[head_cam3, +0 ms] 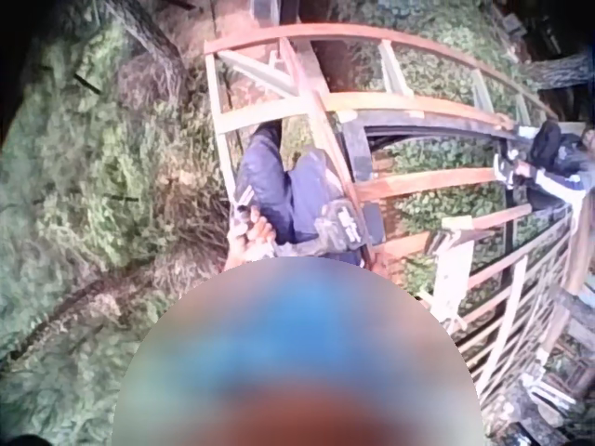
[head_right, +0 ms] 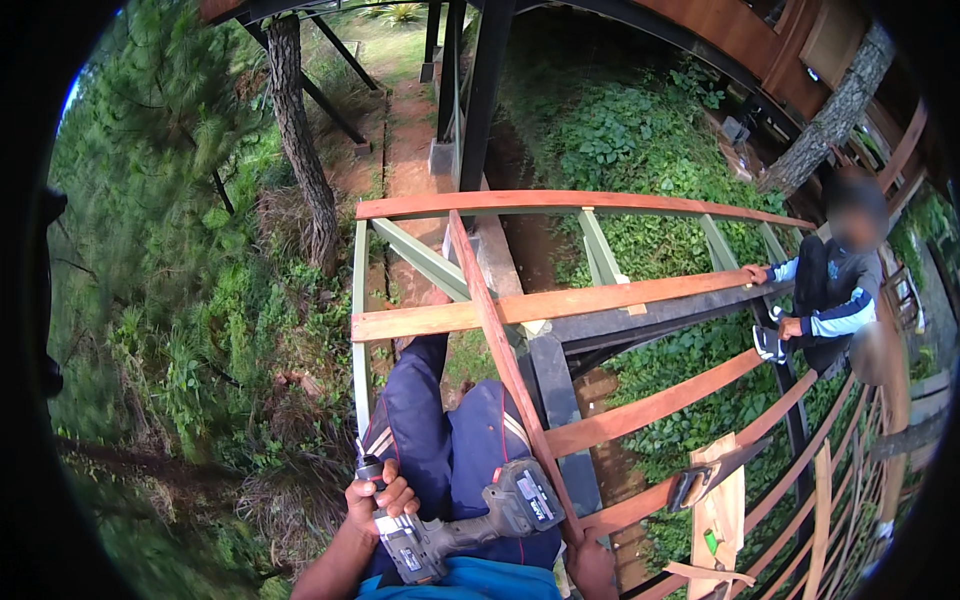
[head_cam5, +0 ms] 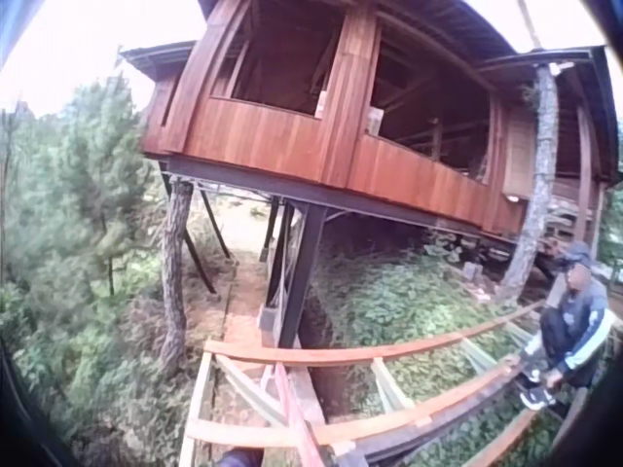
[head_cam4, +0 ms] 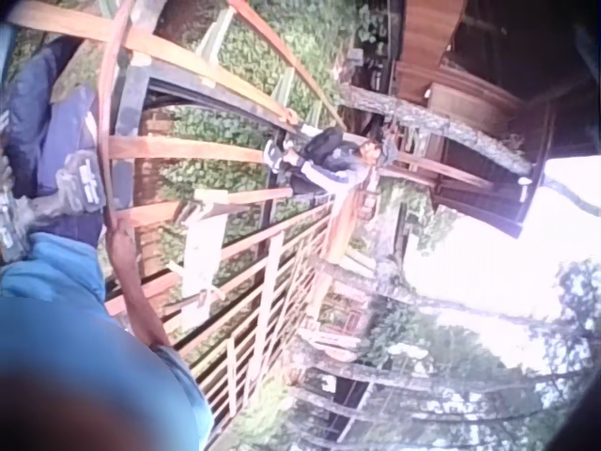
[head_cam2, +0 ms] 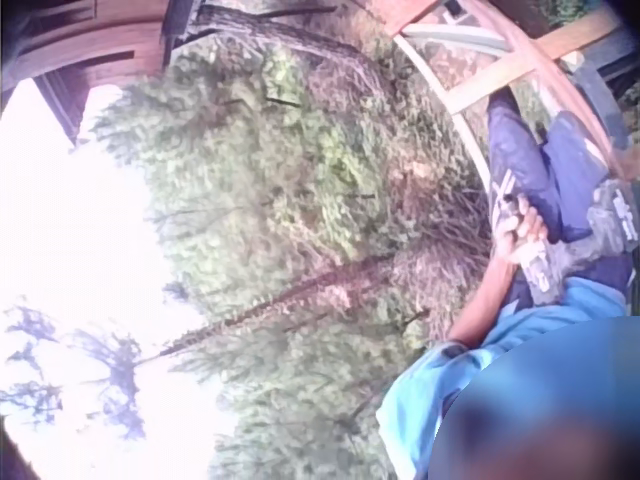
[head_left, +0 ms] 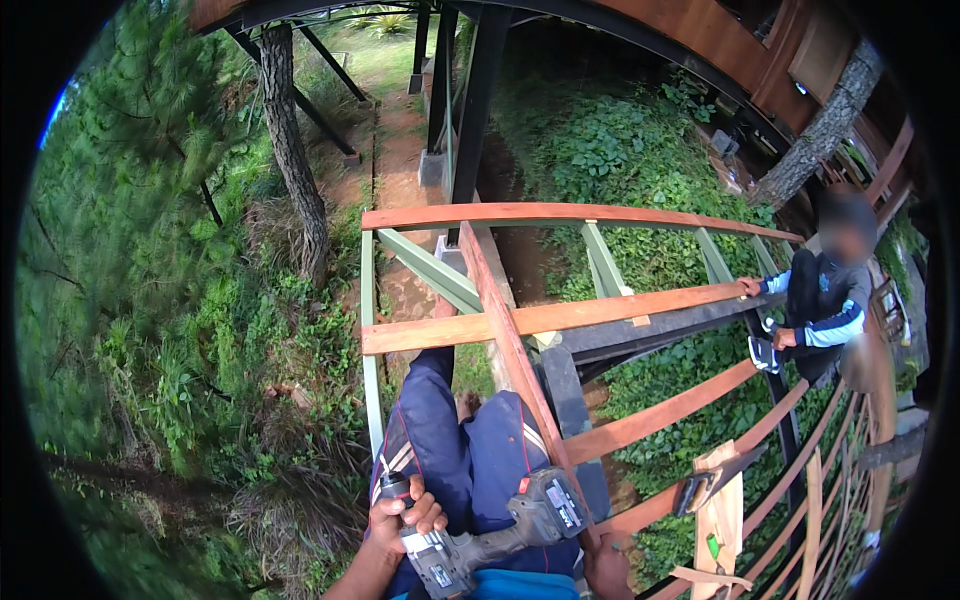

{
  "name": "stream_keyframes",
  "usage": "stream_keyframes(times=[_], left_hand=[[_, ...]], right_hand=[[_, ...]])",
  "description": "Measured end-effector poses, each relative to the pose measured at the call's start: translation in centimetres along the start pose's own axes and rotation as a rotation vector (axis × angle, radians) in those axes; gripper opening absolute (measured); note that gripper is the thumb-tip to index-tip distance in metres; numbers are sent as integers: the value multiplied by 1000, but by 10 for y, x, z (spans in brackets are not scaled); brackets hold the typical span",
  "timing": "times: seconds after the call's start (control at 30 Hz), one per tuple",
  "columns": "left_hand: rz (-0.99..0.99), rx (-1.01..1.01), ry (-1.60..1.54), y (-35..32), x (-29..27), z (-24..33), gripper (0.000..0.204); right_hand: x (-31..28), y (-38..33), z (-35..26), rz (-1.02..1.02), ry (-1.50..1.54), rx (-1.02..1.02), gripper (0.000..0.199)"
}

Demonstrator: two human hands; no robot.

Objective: The person assembles a curved wooden framework on an elevated outdoor structure. They position wooden planks between metal beams, secure them with a cordless drill, and use a hand saw to trim excess length. A coworker assists by holding planks in place.

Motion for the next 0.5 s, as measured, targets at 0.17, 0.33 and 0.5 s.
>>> stream_keyframes(times=[0.17, 0.33, 0.5], left_hand=[[-9, -6, 4, 1, 0, 0, 26], [-19, -6, -6, 0, 0, 1, 26], [-50, 21, -5, -3, 0, -1, 26]], right_hand=[[-7, 57, -27, 73, 40, -23, 42], [-21, 128, -65, 83, 95, -47, 44], [-28, 160, -82, 86, 42, -29, 44]])
Point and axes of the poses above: each hand's wrist, its own y-axis towards the middle knuckle, its own x-axis out of the palm, z = x × y, the point moved 1 cm from there along y, towards the middle knuckle, and after that the axes turned 3 degrees about z, right-handed, at the moved point
